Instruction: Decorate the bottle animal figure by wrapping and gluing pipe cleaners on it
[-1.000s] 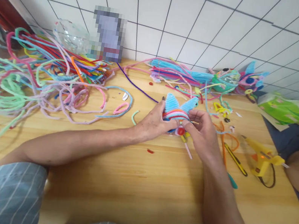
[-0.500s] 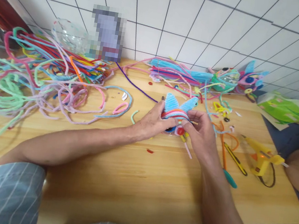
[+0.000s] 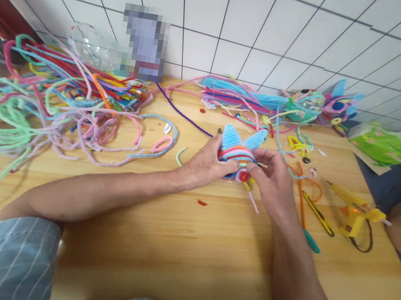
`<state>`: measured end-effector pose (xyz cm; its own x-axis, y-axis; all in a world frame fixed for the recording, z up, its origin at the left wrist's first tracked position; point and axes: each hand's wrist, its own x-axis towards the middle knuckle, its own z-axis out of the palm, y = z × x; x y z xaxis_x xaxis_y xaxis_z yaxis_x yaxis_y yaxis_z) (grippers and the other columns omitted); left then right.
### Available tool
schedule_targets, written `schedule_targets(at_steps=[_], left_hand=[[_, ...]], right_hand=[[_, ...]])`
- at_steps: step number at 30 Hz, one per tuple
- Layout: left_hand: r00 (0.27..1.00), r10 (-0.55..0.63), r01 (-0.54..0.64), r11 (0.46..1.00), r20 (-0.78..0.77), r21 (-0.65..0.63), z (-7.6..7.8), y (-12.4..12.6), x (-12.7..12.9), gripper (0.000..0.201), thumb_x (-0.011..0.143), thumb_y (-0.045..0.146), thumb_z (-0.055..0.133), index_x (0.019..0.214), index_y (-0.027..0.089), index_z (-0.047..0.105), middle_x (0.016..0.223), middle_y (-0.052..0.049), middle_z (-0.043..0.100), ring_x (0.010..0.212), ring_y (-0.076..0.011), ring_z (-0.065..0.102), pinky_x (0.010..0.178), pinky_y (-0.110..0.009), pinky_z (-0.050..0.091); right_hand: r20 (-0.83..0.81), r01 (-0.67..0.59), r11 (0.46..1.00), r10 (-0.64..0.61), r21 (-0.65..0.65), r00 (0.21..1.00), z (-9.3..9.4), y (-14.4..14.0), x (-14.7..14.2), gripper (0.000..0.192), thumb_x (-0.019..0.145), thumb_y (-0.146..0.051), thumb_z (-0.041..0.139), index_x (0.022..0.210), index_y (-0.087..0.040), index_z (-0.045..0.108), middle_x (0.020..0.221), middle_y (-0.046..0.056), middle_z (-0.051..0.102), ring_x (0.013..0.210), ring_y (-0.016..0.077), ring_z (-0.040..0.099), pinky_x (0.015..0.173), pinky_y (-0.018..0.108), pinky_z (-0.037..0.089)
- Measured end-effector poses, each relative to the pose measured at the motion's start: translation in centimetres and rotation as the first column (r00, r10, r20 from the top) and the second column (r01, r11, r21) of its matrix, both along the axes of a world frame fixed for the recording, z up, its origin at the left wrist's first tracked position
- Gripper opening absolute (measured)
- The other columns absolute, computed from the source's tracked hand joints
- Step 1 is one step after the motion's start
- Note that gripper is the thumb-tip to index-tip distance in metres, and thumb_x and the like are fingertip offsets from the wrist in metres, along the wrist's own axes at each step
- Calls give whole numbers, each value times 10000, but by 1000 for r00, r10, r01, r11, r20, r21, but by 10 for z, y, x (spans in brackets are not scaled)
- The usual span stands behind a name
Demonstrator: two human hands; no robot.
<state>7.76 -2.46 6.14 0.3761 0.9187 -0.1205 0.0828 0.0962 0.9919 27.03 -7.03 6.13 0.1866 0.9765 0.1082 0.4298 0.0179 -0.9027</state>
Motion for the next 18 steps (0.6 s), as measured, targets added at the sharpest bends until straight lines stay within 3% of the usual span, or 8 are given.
schedule_targets(at_steps=[18], left_hand=[[999,-17,17,1000,40,-1,-2,1,0,416,830,317,798,1169,193,591,1103,-48,717,1018,-231,682,954,-397,600]], right_hand=[[3,6,1000,-6,12,1000,2,2,-6,260,822,-388,719,1053,-283,661,1094,42,758,1056,259,713,921,444,579]])
